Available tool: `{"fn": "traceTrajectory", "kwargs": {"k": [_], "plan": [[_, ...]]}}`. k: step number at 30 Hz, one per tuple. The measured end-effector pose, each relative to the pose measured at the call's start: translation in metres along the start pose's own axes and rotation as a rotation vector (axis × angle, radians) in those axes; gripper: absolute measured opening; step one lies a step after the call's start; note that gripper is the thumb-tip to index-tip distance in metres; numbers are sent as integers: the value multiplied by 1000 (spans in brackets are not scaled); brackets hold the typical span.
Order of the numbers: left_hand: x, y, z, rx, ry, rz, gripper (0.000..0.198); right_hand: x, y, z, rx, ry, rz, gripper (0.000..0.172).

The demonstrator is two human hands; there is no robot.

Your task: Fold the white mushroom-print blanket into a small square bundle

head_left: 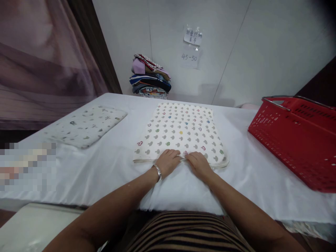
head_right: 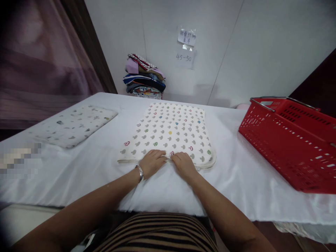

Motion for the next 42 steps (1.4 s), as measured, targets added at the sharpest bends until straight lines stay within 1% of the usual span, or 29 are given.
{"fn": "traceTrajectory", "kwargs": {"k": [4, 9, 14, 19, 25, 28, 34, 36, 39, 42], "plan": [[-3, 3, -2, -16, -28, -24, 15, -1, 1, 2, -51, -8, -18, 20], [-2, 7, -1, -3, -21, -61, 23, -2, 2, 5, -149, -18, -46, 20], [-1, 9, 2, 8, -11, -78, 25, -2, 0, 4, -55, -2, -21, 21], [-1, 7, 5, 70, 0, -45, 23, -2, -2, 1, 26, -8, 24, 20], [-2, 4, 5, 134, 0, -13, 19, 0, -7, 4, 10, -45, 53, 21], [-2, 3, 4, 157, 6, 6, 17, -1, -9, 6, 5, -67, 48, 23], [-3, 2, 2, 191, 1, 18, 15, -2, -7, 5, 68, -79, 29, 21], [-3, 2, 0, 188, -17, 24, 15, -2, -6, 4, 84, -64, 34, 21], [-3, -1, -3, 184, -52, 79, 11, -2, -5, 5, 90, -15, 43, 22], [-3, -2, -3, 191, -76, 122, 20, -1, -4, 5, 80, 9, 52, 23]]}}
Point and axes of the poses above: each hand's wrist, its own x-axis away from the middle knuckle, its own z-axis out of the back of the hand, y = z × x, the point moved 4 cm from there along -x, towards the middle knuckle, and after that the axes turned 3 degrees about -y, right-handed, at the moved point
